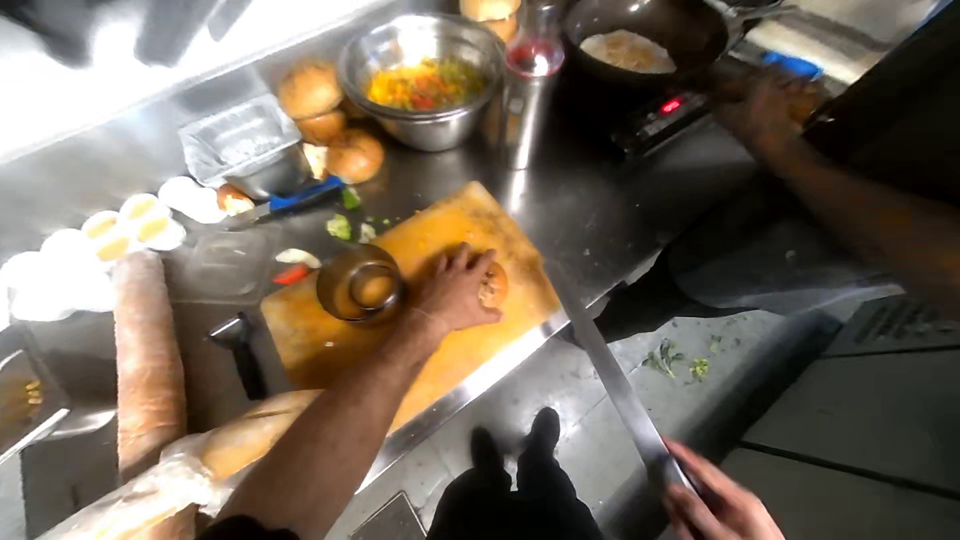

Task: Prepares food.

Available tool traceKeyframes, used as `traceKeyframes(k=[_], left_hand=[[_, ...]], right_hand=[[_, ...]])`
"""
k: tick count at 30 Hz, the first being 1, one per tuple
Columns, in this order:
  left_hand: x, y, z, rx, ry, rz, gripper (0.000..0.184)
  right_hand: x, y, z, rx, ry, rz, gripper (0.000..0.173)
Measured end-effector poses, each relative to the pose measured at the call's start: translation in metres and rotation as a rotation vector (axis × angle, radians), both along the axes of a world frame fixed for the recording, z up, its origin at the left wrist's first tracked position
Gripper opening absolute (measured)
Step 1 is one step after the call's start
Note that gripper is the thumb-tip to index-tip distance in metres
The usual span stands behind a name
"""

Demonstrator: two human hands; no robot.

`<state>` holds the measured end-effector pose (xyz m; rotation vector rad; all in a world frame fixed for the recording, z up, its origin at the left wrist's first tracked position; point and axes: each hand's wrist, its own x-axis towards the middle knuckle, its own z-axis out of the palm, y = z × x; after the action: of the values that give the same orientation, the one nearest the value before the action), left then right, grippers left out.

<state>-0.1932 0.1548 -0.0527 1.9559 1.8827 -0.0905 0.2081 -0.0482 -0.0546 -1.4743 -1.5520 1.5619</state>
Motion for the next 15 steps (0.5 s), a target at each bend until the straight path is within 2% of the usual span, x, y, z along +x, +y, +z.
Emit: traceKeyframes(k=[3,5,6,8,9,11,12,13,15], left_hand=[[0.002,-0.011,0.003,0.013,0.034,0.035,0.1],[-0.001,-0.02,0.006,0.044,-0.007,0.057,0.096],[-0.004,-0.026,0.008,0.071,-0.074,0.088,0.095],[-0.011,-0.036,0.014,0.142,-0.274,0.191,0.094],[-0.015,-0.042,0.014,0.185,-0.379,0.24,0.094],[-0.018,-0.064,0.01,0.259,-0.63,0.327,0.096],[-0.017,-0.076,0.003,0.295,-0.768,0.377,0.095],[-0.014,-0.088,-0.008,0.349,-0.919,0.443,0.094],[-0.003,-0.109,-0.028,0.484,-1.225,0.568,0.095]], right_hand=[[-0.062,0.105,-0.02,0.414,-0.482,0.129,0.061],[-0.105,0.161,-0.021,0.52,-0.672,0.193,0.065],[-0.125,0.177,-0.017,0.573,-0.705,0.193,0.063],[-0.162,0.183,-0.002,0.689,-0.558,0.1,0.046],[-0.182,0.176,0.007,0.627,-0.428,0.054,0.043],[-0.212,0.162,0.013,0.182,-0.135,0.043,0.057],[-0.22,0.158,0.005,-0.031,-0.016,0.013,0.065],[-0.226,0.157,-0.005,-0.159,0.059,-0.052,0.07],[-0.228,0.157,-0.013,-0.272,0.136,-0.15,0.069]])
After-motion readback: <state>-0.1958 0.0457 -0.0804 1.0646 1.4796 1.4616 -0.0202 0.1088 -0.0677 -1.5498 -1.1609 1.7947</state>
